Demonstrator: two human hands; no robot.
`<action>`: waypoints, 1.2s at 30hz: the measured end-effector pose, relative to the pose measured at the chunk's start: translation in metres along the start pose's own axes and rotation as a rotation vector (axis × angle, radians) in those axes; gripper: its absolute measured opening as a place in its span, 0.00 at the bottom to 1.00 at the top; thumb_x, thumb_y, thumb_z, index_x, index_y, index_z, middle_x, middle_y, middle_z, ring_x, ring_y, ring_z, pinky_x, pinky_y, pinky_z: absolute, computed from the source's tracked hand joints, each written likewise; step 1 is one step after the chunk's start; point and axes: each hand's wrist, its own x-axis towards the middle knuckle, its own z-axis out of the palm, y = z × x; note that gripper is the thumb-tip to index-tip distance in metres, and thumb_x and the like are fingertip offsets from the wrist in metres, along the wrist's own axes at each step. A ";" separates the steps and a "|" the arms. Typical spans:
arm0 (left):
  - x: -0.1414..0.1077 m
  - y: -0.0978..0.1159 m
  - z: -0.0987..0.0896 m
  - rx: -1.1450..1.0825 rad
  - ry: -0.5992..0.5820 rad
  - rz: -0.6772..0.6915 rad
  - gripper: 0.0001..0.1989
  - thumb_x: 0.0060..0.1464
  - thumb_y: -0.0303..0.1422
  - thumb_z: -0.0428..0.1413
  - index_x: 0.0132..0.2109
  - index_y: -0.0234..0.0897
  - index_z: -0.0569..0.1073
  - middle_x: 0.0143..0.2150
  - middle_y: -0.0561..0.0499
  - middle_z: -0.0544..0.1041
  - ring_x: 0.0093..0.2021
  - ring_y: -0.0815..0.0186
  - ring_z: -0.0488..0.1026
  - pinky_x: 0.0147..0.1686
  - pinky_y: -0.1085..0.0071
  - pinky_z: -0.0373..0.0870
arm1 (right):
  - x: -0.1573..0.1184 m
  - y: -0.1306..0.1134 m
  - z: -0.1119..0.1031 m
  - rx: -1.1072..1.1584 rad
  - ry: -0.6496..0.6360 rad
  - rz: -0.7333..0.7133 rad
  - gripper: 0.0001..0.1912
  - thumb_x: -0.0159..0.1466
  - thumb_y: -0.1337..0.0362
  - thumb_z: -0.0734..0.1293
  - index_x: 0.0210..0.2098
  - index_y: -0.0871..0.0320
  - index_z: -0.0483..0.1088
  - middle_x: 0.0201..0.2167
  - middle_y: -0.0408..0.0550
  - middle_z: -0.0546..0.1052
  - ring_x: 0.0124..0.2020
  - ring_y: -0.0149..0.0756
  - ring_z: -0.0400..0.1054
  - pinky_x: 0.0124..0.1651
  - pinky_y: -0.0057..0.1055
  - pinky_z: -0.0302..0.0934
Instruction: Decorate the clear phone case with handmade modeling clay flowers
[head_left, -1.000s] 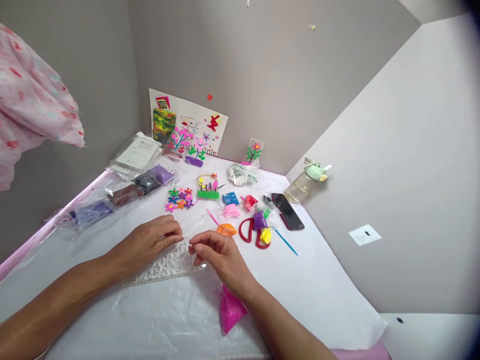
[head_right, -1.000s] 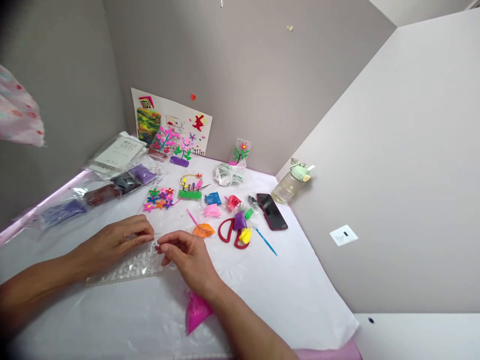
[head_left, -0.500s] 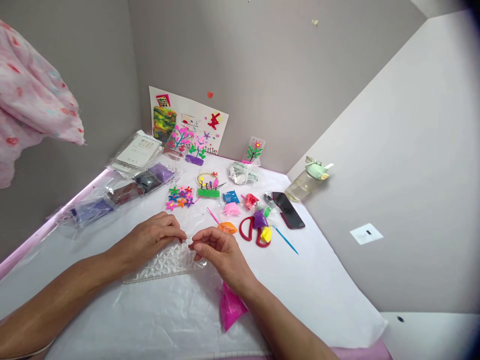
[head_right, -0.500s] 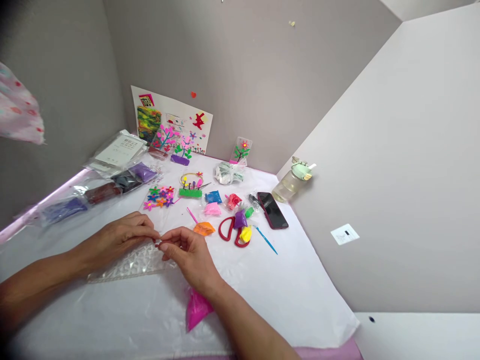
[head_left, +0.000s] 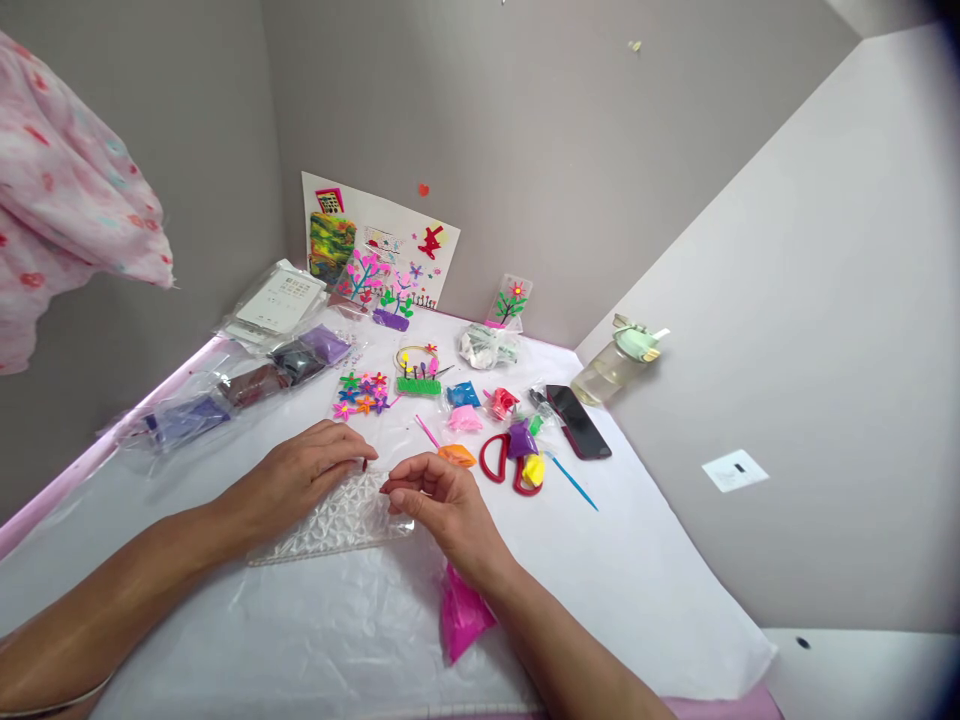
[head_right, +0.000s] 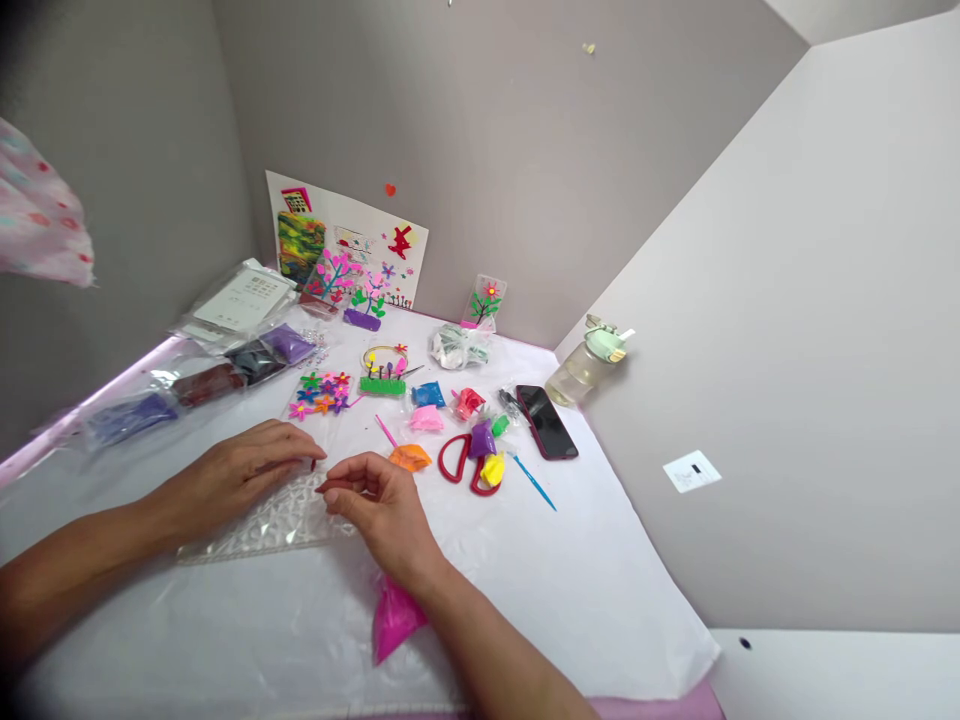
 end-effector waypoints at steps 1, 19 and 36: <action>0.000 0.002 0.000 -0.002 0.008 -0.008 0.15 0.69 0.41 0.52 0.50 0.45 0.82 0.50 0.48 0.83 0.54 0.54 0.77 0.56 0.60 0.72 | 0.000 0.000 0.000 -0.006 0.011 -0.011 0.11 0.56 0.62 0.80 0.36 0.57 0.79 0.35 0.44 0.82 0.36 0.33 0.74 0.44 0.31 0.68; 0.017 0.002 0.013 0.161 -0.029 0.062 0.13 0.69 0.33 0.51 0.47 0.42 0.81 0.41 0.48 0.77 0.46 0.58 0.73 0.44 0.65 0.69 | 0.004 0.002 0.001 0.020 0.048 -0.047 0.09 0.55 0.64 0.78 0.36 0.56 0.79 0.31 0.42 0.80 0.31 0.30 0.70 0.38 0.28 0.65; 0.012 0.012 -0.002 0.015 -0.121 -0.070 0.12 0.67 0.38 0.51 0.44 0.42 0.79 0.44 0.50 0.81 0.45 0.59 0.77 0.47 0.65 0.72 | 0.004 -0.001 -0.004 -0.034 0.062 -0.078 0.09 0.58 0.61 0.77 0.37 0.57 0.78 0.33 0.43 0.80 0.30 0.29 0.70 0.38 0.29 0.64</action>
